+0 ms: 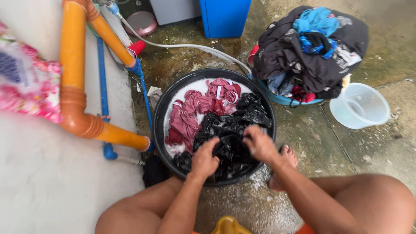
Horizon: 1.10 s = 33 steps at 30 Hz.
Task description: The person washes clothes by dispensing detergent powder from a packet and scrubbing the garments in a basin of water by hand.
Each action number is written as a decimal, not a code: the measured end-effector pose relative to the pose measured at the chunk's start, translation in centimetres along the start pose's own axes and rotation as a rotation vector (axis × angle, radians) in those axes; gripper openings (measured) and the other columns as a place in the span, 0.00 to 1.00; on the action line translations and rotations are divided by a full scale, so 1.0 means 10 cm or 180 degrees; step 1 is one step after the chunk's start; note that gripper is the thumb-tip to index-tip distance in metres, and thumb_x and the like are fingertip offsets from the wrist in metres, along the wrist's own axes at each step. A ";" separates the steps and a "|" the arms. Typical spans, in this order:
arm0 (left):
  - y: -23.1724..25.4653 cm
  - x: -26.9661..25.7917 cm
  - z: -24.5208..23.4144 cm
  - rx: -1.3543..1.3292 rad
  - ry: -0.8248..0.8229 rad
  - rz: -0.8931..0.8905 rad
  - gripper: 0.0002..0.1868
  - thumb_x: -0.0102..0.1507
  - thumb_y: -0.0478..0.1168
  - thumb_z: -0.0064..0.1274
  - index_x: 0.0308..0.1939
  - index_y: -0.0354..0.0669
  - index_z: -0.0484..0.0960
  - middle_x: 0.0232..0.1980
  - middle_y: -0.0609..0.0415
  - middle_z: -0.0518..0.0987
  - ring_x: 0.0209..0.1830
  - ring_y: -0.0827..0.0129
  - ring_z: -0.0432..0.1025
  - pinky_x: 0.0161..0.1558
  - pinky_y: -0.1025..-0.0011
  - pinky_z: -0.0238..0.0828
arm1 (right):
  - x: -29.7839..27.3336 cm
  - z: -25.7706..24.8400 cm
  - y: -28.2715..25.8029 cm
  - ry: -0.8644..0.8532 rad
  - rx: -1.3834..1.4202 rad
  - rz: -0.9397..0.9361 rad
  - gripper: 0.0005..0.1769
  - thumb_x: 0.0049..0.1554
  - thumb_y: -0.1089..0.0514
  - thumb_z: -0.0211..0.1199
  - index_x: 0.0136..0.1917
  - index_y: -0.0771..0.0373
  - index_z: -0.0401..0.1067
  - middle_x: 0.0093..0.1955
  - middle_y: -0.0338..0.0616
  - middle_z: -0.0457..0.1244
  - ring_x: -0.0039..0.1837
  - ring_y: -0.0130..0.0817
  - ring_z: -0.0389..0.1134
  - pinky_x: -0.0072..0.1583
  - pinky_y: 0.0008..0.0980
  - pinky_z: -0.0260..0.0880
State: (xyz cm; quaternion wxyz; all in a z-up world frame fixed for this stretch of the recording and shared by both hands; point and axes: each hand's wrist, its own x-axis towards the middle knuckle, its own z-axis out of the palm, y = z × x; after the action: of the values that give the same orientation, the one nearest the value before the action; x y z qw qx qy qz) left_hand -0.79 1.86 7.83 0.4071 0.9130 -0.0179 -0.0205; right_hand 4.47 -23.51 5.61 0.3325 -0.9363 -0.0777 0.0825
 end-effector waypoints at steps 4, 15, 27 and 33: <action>-0.29 0.16 0.49 0.0289 -0.0410 -0.0251 0.28 0.58 0.41 0.60 0.63 0.54 0.75 0.61 0.52 0.77 0.61 0.50 0.71 0.59 0.57 0.69 | 0.12 0.44 0.02 -0.0568 -0.0023 -0.0969 0.43 0.52 0.57 0.65 0.78 0.52 0.52 0.73 0.61 0.56 0.72 0.60 0.57 0.68 0.47 0.62; -1.10 0.34 1.43 0.0457 -0.1744 -0.1939 0.37 0.68 0.48 0.48 0.80 0.59 0.52 0.70 0.42 0.68 0.68 0.46 0.65 0.66 0.51 0.62 | 0.88 1.22 0.33 -0.3010 -0.1042 0.0553 0.55 0.54 0.32 0.71 0.79 0.42 0.38 0.80 0.53 0.41 0.76 0.56 0.51 0.74 0.48 0.54; -1.64 0.29 1.22 -0.1414 -0.2013 -0.2463 0.25 0.57 0.41 0.58 0.58 0.37 0.82 0.56 0.45 0.82 0.59 0.54 0.76 0.63 0.62 0.69 | 0.75 1.72 1.00 -0.2908 -0.0625 0.0658 0.38 0.53 0.37 0.68 0.68 0.59 0.65 0.67 0.52 0.62 0.66 0.46 0.66 0.68 0.40 0.65; -0.98 0.13 1.14 -0.4968 0.0625 -0.2346 0.26 0.53 0.36 0.62 0.55 0.34 0.82 0.50 0.49 0.83 0.51 0.60 0.75 0.58 0.61 0.68 | 0.38 1.05 0.51 -0.0848 0.0846 0.0064 0.32 0.39 0.48 0.79 0.54 0.63 0.80 0.61 0.47 0.68 0.66 0.46 0.62 0.68 0.42 0.59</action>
State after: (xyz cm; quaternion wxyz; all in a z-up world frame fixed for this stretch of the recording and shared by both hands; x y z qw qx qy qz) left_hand 0.11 -0.16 -7.09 0.8840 0.3181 0.3334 -0.0786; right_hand 6.45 -20.30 -6.06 0.4391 -0.8657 -0.1001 0.2187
